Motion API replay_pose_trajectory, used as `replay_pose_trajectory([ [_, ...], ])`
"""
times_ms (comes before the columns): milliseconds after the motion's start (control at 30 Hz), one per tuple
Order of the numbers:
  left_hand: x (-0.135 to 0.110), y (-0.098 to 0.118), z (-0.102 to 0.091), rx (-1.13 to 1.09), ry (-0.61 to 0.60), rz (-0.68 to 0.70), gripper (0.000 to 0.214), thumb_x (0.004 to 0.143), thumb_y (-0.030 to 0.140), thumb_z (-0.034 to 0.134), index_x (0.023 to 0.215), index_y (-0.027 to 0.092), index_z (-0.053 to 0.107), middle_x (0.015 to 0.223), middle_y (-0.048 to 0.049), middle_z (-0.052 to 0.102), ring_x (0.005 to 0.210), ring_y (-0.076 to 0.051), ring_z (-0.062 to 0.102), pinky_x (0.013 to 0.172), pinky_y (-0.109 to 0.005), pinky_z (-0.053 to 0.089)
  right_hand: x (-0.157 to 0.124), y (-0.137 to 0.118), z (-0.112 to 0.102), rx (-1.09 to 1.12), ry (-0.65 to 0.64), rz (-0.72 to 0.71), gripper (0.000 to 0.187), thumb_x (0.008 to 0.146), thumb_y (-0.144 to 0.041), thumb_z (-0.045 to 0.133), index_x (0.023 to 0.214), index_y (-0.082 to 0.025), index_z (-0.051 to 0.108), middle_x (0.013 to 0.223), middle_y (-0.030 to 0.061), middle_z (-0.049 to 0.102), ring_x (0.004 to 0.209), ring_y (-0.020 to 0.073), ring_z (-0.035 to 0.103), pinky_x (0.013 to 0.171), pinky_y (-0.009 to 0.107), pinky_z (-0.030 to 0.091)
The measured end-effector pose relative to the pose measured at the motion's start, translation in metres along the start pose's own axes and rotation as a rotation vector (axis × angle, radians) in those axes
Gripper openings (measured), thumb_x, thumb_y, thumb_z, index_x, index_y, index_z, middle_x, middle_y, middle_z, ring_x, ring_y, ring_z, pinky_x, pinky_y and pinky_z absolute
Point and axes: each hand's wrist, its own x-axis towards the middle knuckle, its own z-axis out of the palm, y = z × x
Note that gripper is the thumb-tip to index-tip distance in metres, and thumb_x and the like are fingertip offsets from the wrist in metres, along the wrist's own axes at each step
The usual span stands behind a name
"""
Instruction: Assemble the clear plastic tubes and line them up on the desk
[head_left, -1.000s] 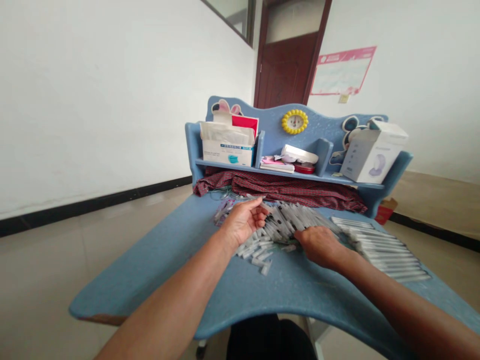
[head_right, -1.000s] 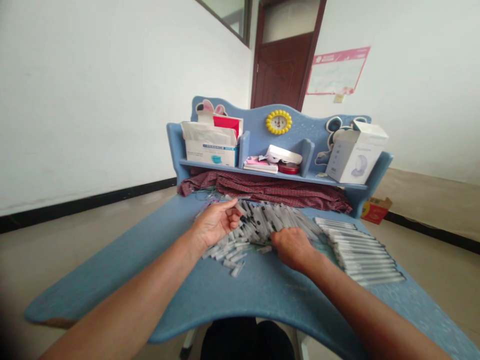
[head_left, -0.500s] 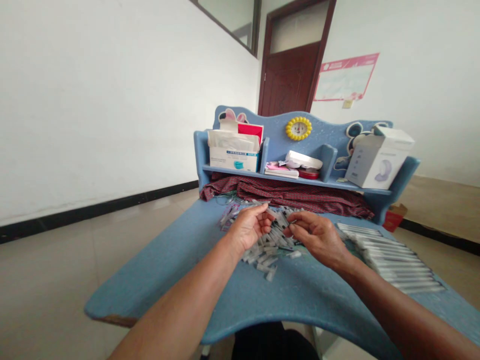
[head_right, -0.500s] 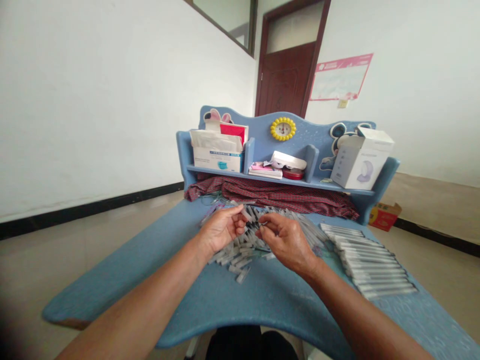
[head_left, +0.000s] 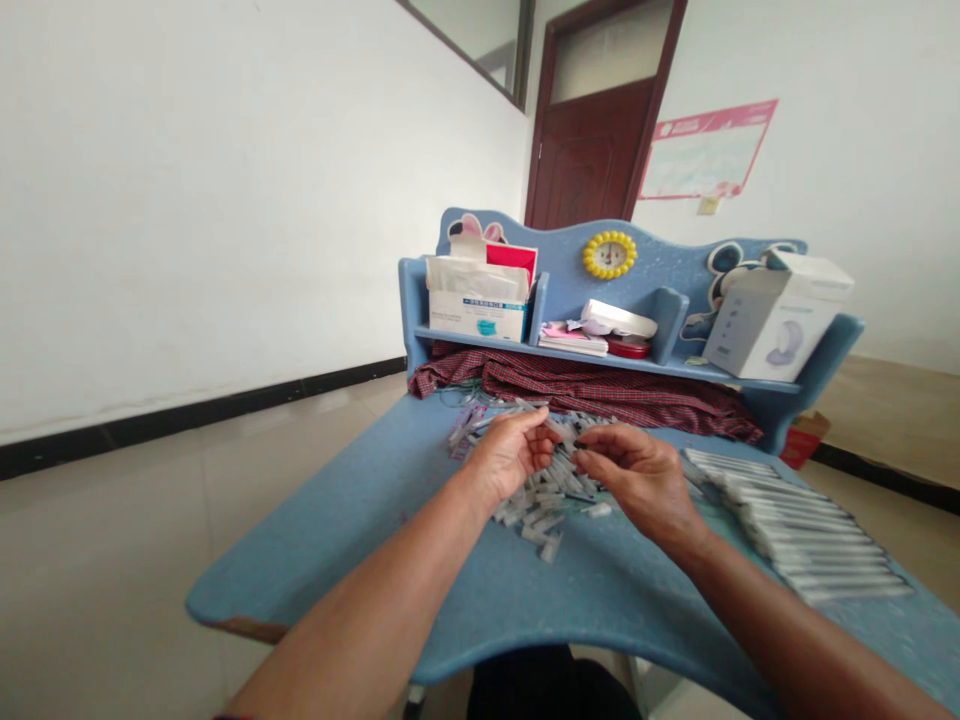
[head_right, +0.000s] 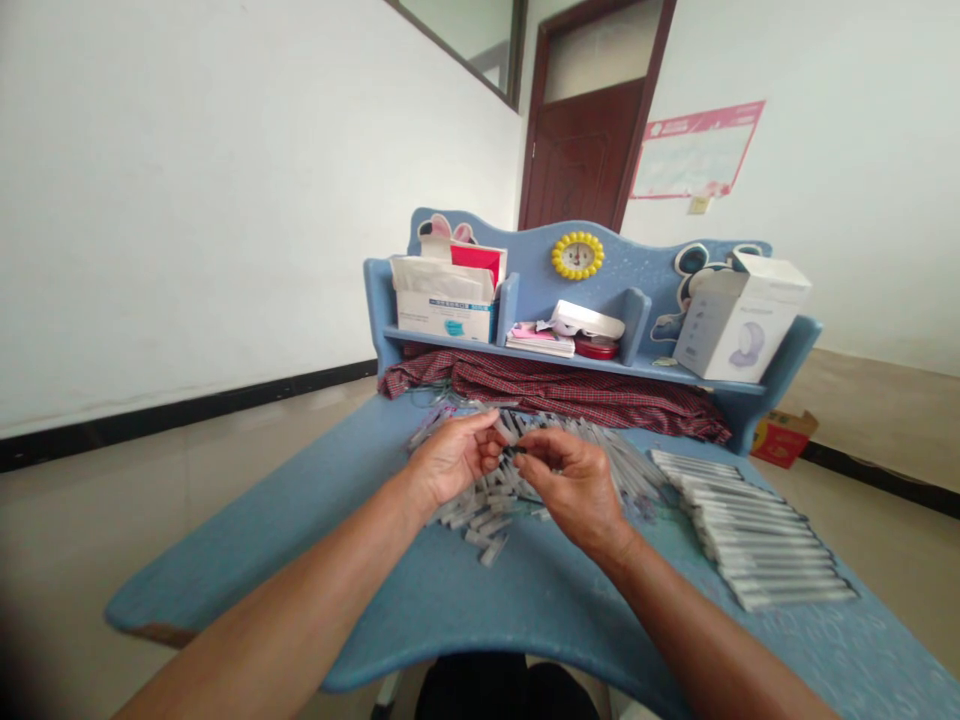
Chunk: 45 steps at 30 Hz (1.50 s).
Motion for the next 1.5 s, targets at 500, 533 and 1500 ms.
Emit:
replay_pose_trajectory([
  [500,0.0,-0.005,0.0,0.042,-0.008,0.031,0.023,0.081,0.019,0.057,0.061,0.008,0.061,0.052,-0.0042,0.062,0.038,-0.008,0.053,0.037,-0.017,0.04,-0.002,0.006,0.0,-0.277,0.05,-0.222,0.011,0.076,-0.026,0.061,0.082,-0.018,0.066,0.071,0.001,0.066,0.061,0.0121,0.058,0.059,0.024,0.048],
  [533,-0.001,-0.005,0.001,0.047,-0.006,0.036,0.022,0.08,0.019,0.058,0.061,0.008,0.061,0.052,-0.0041,0.062,0.038,-0.008,0.053,0.037,-0.017,0.04,-0.003,0.005,-0.001,-0.311,0.058,-0.251,0.01,0.076,-0.025,0.06,0.082,-0.019,0.066,0.071,0.0009,0.067,0.061,0.0122,0.059,0.059,0.024,0.049],
  [1500,-0.001,-0.01,0.005,0.066,0.014,0.115,0.016,0.08,0.016,0.058,0.066,0.009,0.057,0.057,-0.0046,0.063,0.041,-0.008,0.053,0.038,-0.017,0.044,-0.005,0.015,-0.011,-0.476,0.067,-0.304,0.013,0.08,-0.028,0.056,0.085,-0.02,0.065,0.071,0.0006,0.068,0.062,0.0137,0.063,0.059,0.024,0.049],
])
